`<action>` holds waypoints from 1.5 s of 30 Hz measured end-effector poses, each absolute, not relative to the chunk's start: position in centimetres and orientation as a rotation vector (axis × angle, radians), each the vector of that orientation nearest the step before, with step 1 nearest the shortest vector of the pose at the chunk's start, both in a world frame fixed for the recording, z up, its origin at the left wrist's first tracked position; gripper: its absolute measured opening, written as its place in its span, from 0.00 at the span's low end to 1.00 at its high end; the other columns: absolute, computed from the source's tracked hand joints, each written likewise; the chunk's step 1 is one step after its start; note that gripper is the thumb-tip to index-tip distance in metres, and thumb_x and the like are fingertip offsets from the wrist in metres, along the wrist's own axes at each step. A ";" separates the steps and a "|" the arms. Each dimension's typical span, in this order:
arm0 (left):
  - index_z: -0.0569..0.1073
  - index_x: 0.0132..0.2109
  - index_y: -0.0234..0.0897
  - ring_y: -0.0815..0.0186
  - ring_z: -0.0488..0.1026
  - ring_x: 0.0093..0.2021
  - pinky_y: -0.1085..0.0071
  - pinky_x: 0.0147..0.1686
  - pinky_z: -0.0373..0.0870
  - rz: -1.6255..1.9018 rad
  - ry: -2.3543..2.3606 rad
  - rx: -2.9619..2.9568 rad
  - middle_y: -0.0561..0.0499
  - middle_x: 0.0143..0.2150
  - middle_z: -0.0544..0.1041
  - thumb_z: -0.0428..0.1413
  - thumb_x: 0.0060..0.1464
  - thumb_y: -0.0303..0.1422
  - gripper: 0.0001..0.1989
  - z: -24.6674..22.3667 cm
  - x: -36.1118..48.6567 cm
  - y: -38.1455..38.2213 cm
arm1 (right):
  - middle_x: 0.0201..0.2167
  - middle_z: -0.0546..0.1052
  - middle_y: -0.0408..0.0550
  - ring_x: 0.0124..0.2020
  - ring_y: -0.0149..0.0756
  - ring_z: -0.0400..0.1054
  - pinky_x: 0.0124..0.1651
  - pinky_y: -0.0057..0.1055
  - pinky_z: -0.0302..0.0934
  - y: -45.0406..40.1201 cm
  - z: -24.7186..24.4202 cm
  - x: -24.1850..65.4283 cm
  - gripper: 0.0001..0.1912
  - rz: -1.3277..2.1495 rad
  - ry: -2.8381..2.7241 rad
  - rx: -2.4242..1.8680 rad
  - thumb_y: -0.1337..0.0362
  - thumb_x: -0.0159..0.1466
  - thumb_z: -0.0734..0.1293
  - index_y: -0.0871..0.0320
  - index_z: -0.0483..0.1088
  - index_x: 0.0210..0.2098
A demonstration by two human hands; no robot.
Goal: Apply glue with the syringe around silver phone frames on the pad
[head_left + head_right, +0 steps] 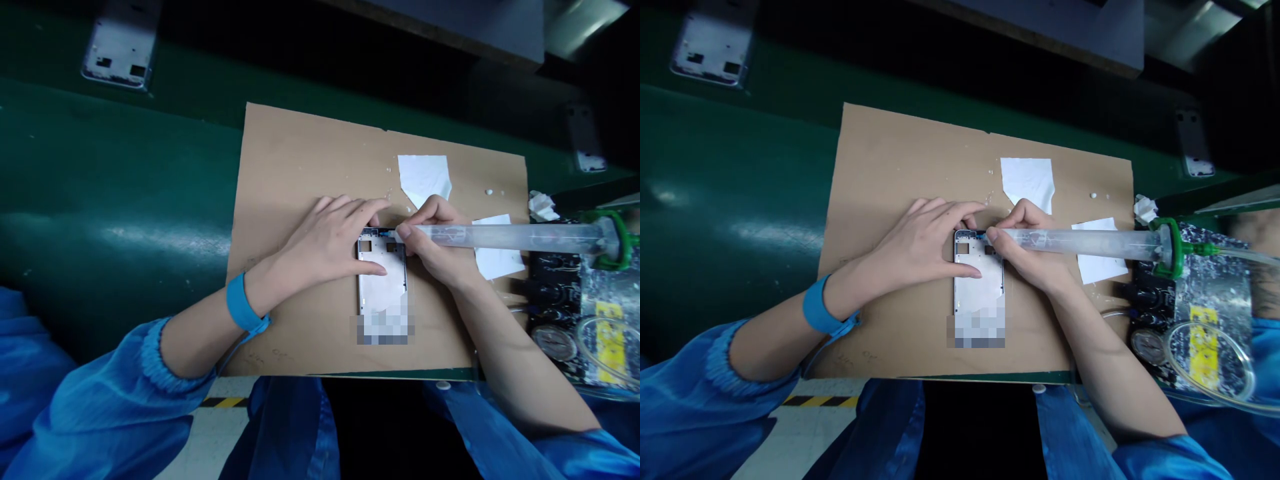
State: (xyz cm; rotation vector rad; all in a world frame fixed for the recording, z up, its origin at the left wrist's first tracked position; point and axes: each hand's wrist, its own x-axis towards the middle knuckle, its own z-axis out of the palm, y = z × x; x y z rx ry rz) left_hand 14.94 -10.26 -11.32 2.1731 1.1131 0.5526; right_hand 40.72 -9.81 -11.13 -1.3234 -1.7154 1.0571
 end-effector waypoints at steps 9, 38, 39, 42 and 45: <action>0.67 0.77 0.43 0.47 0.76 0.69 0.53 0.70 0.62 0.531 1.119 2.173 0.45 0.69 0.82 0.76 0.62 0.50 0.46 -10.8 14.9 -10.3 | 0.27 0.78 0.40 0.27 0.36 0.69 0.32 0.37 0.61 -9.8 -11.0 40.6 0.19 1.079 -1.708 -1.283 0.47 0.72 0.82 0.48 0.74 0.36; 0.67 0.78 0.45 0.45 0.76 0.69 0.52 0.69 0.64 0.545 1.122 2.184 0.42 0.69 0.82 0.76 0.61 0.50 0.46 -11.5 14.8 -10.4 | 0.19 0.73 0.37 0.19 0.35 0.63 0.25 0.38 0.60 -9.5 -10.8 39.9 0.26 1.125 -1.598 -1.306 0.36 0.67 0.81 0.46 0.69 0.33; 0.66 0.78 0.45 0.45 0.76 0.68 0.52 0.68 0.65 0.545 1.127 2.182 0.43 0.68 0.82 0.76 0.61 0.50 0.46 -11.4 14.7 -10.4 | 0.18 0.72 0.36 0.18 0.35 0.63 0.25 0.38 0.60 -9.4 -10.9 39.8 0.27 1.146 -1.570 -1.293 0.36 0.66 0.81 0.46 0.69 0.33; 0.65 0.79 0.45 0.46 0.77 0.67 0.50 0.68 0.67 0.533 1.139 2.169 0.43 0.66 0.83 0.76 0.61 0.50 0.48 -11.2 14.2 -10.4 | 0.17 0.70 0.34 0.17 0.35 0.62 0.26 0.36 0.58 -9.1 -11.0 39.6 0.29 1.217 -1.456 -1.235 0.35 0.66 0.80 0.46 0.66 0.32; 0.65 0.79 0.45 0.47 0.78 0.66 0.47 0.70 0.69 0.498 1.128 2.146 0.43 0.66 0.83 0.75 0.62 0.51 0.48 -10.5 13.6 -10.4 | 0.15 0.68 0.33 0.17 0.34 0.60 0.26 0.34 0.56 -8.7 -10.9 39.3 0.28 1.226 -1.337 -1.205 0.39 0.66 0.80 0.47 0.64 0.31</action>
